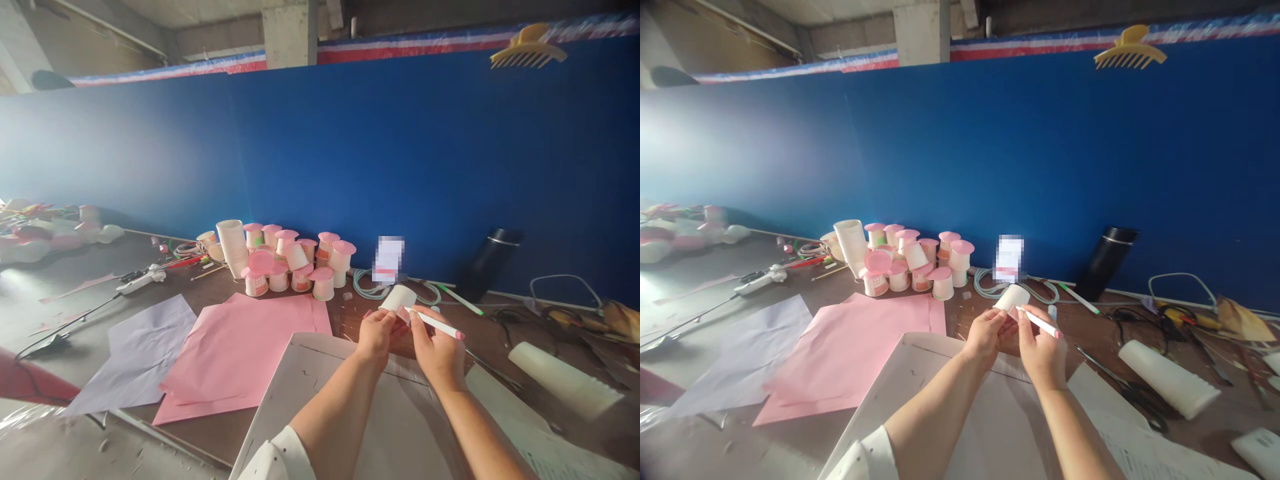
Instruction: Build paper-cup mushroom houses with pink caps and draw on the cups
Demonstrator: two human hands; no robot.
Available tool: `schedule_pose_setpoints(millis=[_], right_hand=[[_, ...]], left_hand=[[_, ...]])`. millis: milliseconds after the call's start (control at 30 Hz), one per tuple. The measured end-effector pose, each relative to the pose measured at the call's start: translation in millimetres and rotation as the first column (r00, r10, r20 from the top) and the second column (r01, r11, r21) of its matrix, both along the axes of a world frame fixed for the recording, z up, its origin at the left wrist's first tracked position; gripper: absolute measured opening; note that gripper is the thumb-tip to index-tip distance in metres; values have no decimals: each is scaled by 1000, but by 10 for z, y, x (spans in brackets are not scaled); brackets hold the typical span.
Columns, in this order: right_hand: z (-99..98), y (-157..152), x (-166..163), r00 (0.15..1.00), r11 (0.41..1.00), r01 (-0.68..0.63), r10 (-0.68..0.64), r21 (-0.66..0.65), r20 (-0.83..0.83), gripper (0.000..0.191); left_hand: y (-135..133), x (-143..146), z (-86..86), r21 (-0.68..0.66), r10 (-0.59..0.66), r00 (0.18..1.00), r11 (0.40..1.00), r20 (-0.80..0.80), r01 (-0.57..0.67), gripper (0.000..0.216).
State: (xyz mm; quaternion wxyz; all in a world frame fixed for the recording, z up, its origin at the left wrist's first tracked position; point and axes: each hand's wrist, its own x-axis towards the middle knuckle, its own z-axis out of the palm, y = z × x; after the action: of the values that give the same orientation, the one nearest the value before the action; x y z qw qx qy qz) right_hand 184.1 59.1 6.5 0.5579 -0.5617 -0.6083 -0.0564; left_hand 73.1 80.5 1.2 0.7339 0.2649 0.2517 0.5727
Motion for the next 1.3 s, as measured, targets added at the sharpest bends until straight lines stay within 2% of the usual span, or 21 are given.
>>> schedule_pose_setpoints(millis=[500,700,867,1300], right_hand=[[9,-12,-23,1000,1000,-29,29,7,-5,48],[24,-13,-20,1000,999,-22,22,-32,-15,52],[49,-39,-35,997,995,-72,71,-64,-19,48],[38,-60,-53,999,995,-38,38,-88,-5,54]], left_hand=[[-8,5,11,-6,11,1000,1000,-21,-11,41],[-6,8,-2,6,19,999,1000,-39,-19,38],[0,23,-10,8,16,1000,1000,0,-16,41],[11,24,-15,42,-4,1000,999,-9,4,40]])
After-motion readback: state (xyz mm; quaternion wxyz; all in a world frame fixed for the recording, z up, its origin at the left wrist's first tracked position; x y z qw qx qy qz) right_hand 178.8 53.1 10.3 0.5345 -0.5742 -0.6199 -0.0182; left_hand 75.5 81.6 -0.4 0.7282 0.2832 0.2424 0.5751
